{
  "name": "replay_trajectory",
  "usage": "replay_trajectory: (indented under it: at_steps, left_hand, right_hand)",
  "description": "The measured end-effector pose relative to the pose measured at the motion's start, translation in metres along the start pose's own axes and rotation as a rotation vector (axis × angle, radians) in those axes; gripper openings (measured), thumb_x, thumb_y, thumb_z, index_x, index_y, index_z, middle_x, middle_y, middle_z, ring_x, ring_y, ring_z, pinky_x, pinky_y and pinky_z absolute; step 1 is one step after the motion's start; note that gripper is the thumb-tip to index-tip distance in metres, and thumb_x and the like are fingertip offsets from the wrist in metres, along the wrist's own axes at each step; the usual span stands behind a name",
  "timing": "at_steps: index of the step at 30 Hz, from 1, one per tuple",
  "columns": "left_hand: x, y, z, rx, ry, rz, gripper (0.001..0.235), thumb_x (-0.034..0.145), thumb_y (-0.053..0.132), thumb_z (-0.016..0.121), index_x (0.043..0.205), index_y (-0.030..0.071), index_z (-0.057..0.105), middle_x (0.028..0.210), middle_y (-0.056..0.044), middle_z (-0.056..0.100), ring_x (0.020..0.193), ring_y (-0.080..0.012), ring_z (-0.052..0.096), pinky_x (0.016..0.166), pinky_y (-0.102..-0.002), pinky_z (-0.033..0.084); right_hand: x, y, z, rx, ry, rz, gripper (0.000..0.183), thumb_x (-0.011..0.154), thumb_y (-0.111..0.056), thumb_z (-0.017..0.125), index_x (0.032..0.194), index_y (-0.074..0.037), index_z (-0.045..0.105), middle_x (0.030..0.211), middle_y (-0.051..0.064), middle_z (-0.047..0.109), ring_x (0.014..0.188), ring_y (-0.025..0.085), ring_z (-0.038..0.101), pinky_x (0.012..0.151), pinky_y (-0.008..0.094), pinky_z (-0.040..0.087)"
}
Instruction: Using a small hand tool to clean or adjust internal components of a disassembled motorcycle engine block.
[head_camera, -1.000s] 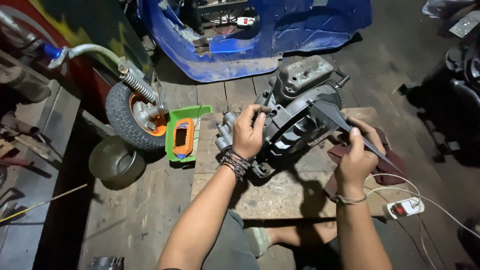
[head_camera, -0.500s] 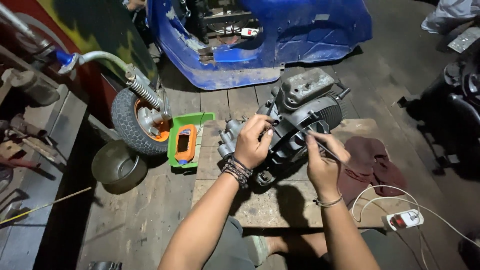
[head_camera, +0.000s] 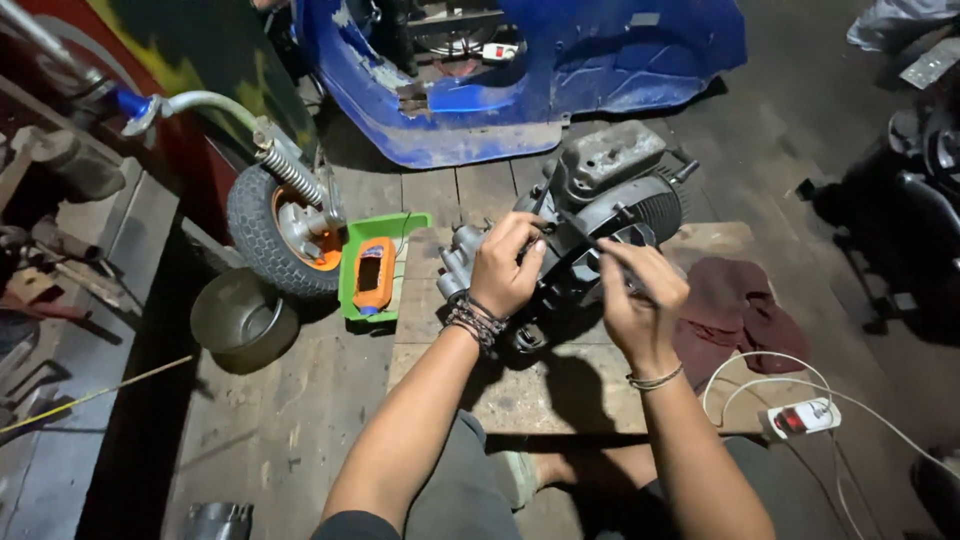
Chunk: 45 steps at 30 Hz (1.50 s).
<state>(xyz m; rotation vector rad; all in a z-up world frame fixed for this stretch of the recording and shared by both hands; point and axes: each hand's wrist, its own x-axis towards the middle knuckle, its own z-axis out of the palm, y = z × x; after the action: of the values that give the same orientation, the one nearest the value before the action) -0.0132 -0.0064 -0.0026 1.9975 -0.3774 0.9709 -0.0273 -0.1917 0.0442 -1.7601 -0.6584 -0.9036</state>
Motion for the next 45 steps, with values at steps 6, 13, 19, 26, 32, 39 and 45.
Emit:
replay_trajectory:
  at_steps: [6, 13, 19, 26, 32, 39, 45]
  left_hand:
    - [-0.001, 0.001, -0.001, -0.005, 0.009, 0.015, 0.013, 0.096, 0.015, 0.06, 0.087, 0.007, 0.063, 0.102, -0.013, 0.069, 0.095, -0.0388, 0.068, 0.085, -0.045, 0.054]
    - [0.002, 0.004, -0.006, -0.066, 0.024, -0.017, 0.013, 0.098, 0.014, 0.057, 0.089, 0.007, 0.064, 0.102, -0.012, 0.071, 0.095, -0.0392, 0.069, 0.084, -0.044, 0.054]
    - [0.004, -0.009, -0.012, -0.053, 0.104, -0.105, 0.013, 0.099, 0.013, 0.058, 0.092, 0.008, 0.068, 0.099, -0.012, 0.072, 0.093, -0.0371, 0.07, 0.083, -0.042, 0.055]
    - [0.003, -0.032, -0.016, -0.088, 0.085, -0.38, 0.013, 0.097, 0.019, 0.066, 0.097, 0.007, 0.073, 0.086, -0.014, 0.073, 0.09, -0.0348, 0.072, 0.08, -0.043, 0.056]
    - [-0.009, -0.073, -0.002, -0.204, 0.049, -0.523, 0.011, 0.094, 0.02, 0.069, 0.094, 0.01, 0.075, 0.081, -0.008, 0.073, 0.085, -0.0196, 0.068, 0.078, -0.037, 0.055]
    - [-0.004, -0.053, -0.01, -0.169, 0.032, -0.542, 0.01, 0.091, 0.017, 0.069, 0.097, 0.011, 0.075, 0.08, -0.011, 0.072, 0.081, -0.0229, 0.069, 0.076, -0.038, 0.055]
    - [-0.002, -0.033, -0.017, -0.059, 0.075, -0.399, 0.007, 0.09, 0.014, 0.068, 0.093, 0.013, 0.074, 0.08, -0.009, 0.072, 0.081, -0.0294, 0.071, 0.075, -0.038, 0.056]
  right_hand:
    - [0.004, 0.048, -0.014, -0.131, 0.086, -0.143, 0.018, 0.1, 0.008, 0.068, 0.113, 0.003, 0.08, 0.101, 0.02, 0.078, 0.089, 0.039, 0.073, 0.086, 0.042, 0.054]
    - [-0.018, 0.014, 0.0, 0.009, -0.032, -0.113, 0.017, 0.093, 0.004, 0.073, 0.107, -0.002, 0.081, 0.091, 0.015, 0.077, 0.08, 0.035, 0.072, 0.077, 0.04, 0.056]
    - [-0.003, 0.04, -0.01, 0.122, 0.0, 0.005, 0.019, 0.1, 0.005, 0.067, 0.114, 0.0, 0.079, 0.088, 0.023, 0.072, 0.083, 0.039, 0.071, 0.074, 0.042, 0.052]
    - [-0.039, 0.034, 0.009, -0.207, -0.051, -0.414, 0.015, 0.093, -0.003, 0.073, 0.107, -0.004, 0.08, 0.1, 0.019, 0.077, 0.074, 0.036, 0.069, 0.069, 0.043, 0.053]
    - [-0.067, 0.033, 0.014, -0.023, -0.155, -0.287, 0.018, 0.093, -0.009, 0.071, 0.108, -0.007, 0.081, 0.098, 0.014, 0.078, 0.072, 0.033, 0.07, 0.064, 0.041, 0.053]
    - [0.002, 0.03, -0.01, -0.131, 0.008, -0.35, 0.019, 0.102, -0.003, 0.067, 0.117, 0.003, 0.076, 0.11, 0.022, 0.076, 0.085, 0.041, 0.071, 0.075, 0.044, 0.054]
    - [-0.046, 0.007, -0.002, -0.064, -0.163, -0.265, 0.018, 0.095, -0.01, 0.07, 0.111, -0.009, 0.08, 0.109, 0.015, 0.078, 0.082, 0.034, 0.073, 0.073, 0.041, 0.055]
